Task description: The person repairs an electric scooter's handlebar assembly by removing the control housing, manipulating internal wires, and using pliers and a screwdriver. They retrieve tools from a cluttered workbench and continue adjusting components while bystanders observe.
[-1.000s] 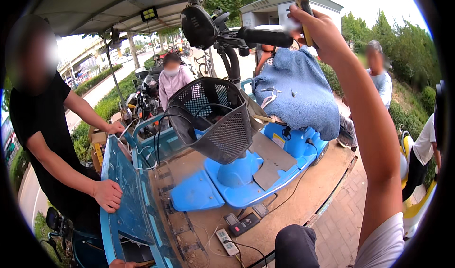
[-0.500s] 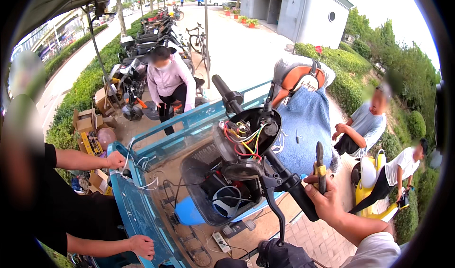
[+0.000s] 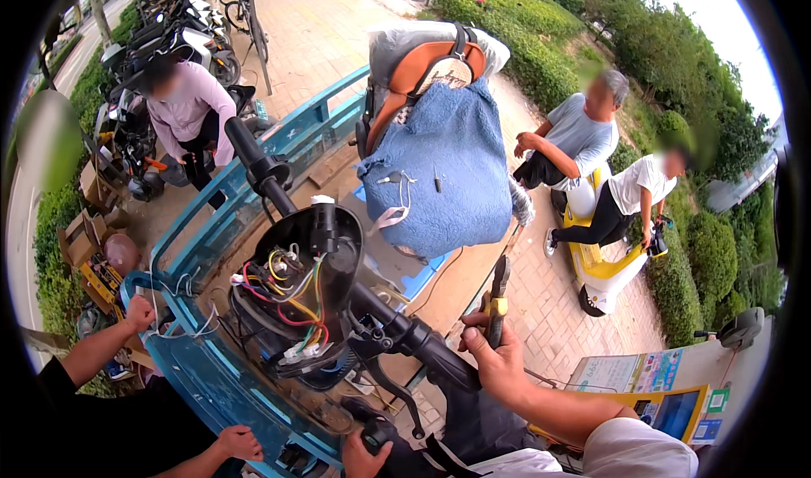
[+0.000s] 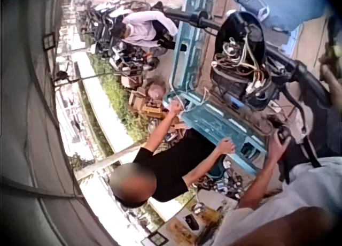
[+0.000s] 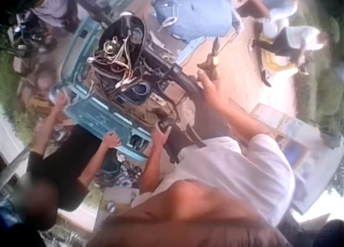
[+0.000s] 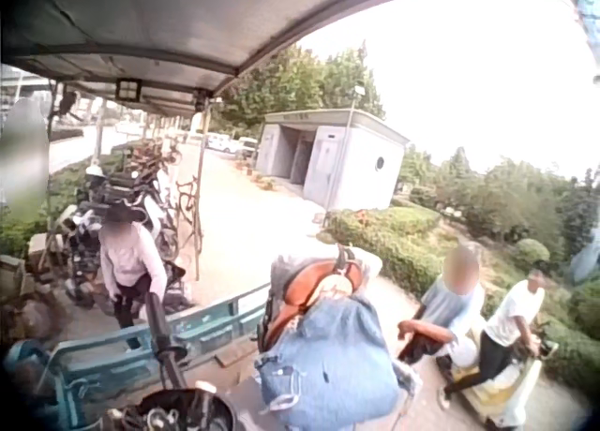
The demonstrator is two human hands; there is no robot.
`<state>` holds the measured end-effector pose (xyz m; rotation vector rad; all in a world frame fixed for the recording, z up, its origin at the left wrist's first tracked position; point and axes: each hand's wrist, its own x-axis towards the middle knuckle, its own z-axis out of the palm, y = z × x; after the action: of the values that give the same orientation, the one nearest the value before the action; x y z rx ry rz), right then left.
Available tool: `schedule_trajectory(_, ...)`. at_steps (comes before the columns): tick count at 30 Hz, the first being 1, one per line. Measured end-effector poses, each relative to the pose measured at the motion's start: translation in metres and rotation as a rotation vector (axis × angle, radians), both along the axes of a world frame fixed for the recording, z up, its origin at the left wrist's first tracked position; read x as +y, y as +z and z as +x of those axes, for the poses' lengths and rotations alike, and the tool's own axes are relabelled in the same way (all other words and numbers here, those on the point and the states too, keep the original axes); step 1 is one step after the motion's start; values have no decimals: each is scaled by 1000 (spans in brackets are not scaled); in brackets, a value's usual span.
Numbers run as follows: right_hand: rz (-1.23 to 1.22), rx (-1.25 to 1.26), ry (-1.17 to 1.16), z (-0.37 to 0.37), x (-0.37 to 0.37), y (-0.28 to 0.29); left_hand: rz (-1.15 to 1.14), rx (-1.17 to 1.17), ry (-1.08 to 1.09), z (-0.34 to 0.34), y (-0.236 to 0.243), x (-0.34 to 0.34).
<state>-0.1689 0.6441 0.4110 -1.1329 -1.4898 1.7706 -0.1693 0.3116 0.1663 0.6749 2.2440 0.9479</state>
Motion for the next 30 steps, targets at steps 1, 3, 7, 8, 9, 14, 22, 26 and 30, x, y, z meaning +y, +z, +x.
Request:
schedule_trajectory(1,-62,-30,-32,8,8,-3,233,3,-41,12,1,47)
schedule_trajectory(3,-184,-85,-82,26,33,-8,206,-200,-329,15,77,148)
schedule_trajectory(7,-156,-226,-164,64,120,-25,427,-149,-285,27,123,302)
schedule_trajectory(8,-123,-270,-150,70,149,-26,444,-141,-215,25,131,339)
schedule_trajectory(9,-99,-345,-126,73,179,-28,431,-147,-122,25,133,371)
schedule_trajectory(14,-13,-576,81,101,287,-62,363,-118,301,24,116,505)
schedule_trajectory(22,-133,-763,349,120,362,-69,-124,99,395,-130,48,649)
schedule_trajectory(26,-134,-707,333,117,372,-72,-158,139,276,-175,22,641)
schedule_trajectory(30,-25,-580,373,99,375,-72,-4,56,341,-145,47,615)
